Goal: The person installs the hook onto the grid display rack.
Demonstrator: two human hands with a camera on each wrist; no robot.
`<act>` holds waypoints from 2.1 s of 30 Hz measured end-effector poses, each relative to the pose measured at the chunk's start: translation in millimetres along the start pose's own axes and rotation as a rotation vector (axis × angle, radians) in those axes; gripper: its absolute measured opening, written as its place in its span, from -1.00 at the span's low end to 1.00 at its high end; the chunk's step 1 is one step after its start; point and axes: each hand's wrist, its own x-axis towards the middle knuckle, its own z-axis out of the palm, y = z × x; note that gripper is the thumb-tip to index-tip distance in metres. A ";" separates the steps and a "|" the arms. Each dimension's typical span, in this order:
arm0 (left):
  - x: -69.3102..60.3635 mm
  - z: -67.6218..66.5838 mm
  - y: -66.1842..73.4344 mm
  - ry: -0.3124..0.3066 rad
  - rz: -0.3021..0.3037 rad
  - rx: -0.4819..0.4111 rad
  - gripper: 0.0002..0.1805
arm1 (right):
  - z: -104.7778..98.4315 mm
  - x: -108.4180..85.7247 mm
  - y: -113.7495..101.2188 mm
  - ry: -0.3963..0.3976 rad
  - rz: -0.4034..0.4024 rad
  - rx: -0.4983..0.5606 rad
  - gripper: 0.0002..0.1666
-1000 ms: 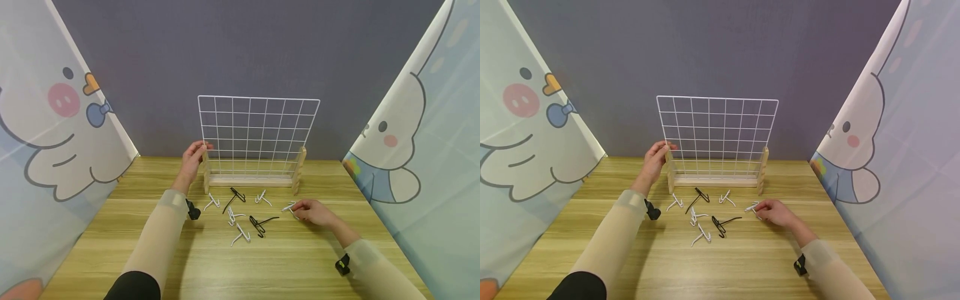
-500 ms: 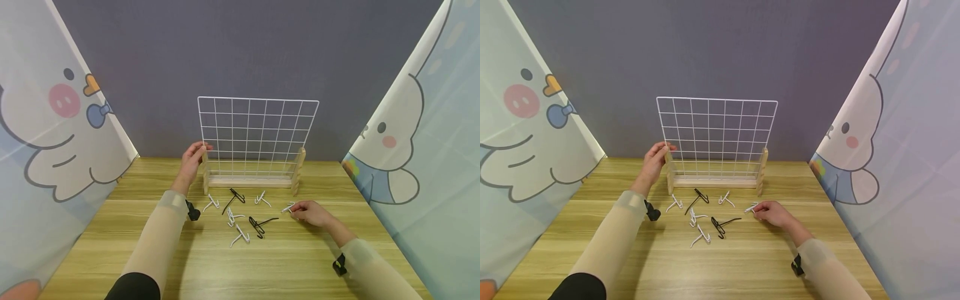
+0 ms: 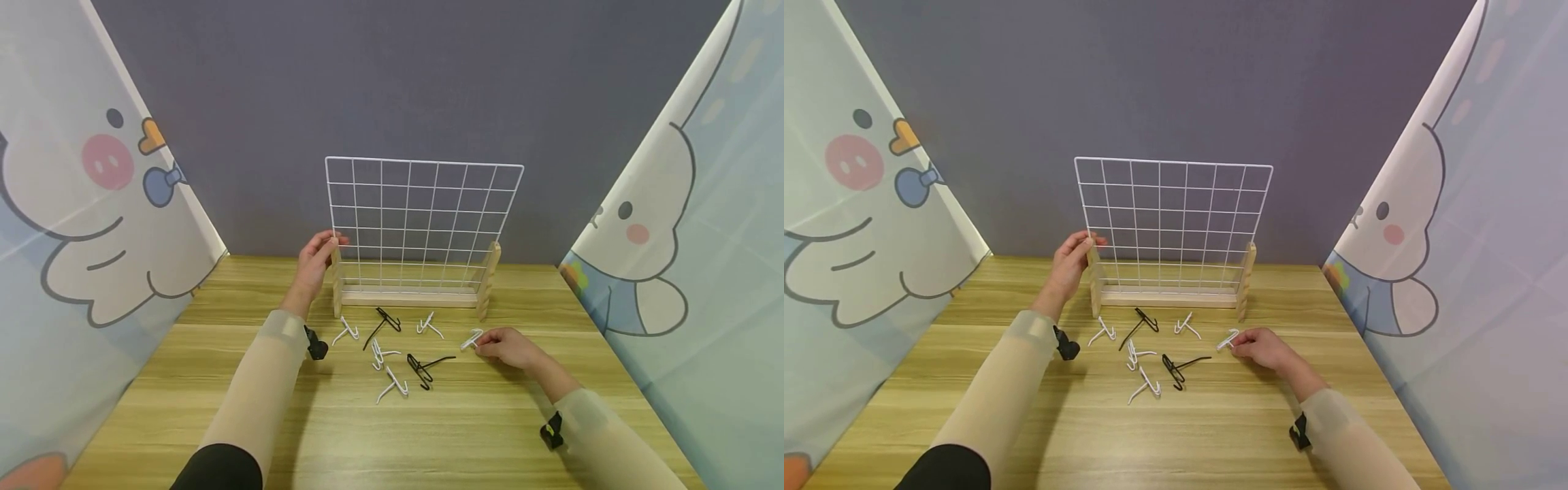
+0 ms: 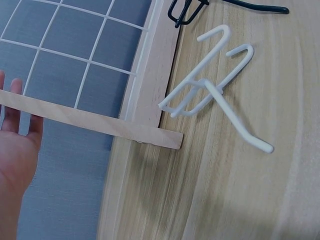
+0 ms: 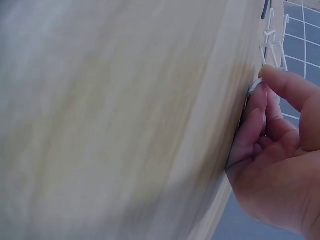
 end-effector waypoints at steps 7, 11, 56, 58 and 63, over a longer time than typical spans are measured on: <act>-1.0 -1.0 0.0 0.011 0.005 -0.020 -0.74 | -0.1 2.1 -0.8 -0.007 0.017 0.029 -0.75; -1.8 -2.1 0.3 0.012 0.001 -0.011 -0.74 | -0.6 2.3 -0.2 -0.012 0.020 0.038 -0.75; 0.6 0.8 -2.8 -0.003 -0.001 0.005 -0.62 | -7.7 0.5 -26.6 -0.019 0.012 0.433 -0.64; 0.7 0.5 -3.3 -0.003 -0.003 0.005 -0.64 | -6.7 0.8 -30.1 -0.012 -0.001 0.447 -0.55; 0.5 0.0 -3.9 -0.001 -0.006 0.006 -0.61 | -2.9 3.1 -40.1 0.019 -0.028 0.492 -0.39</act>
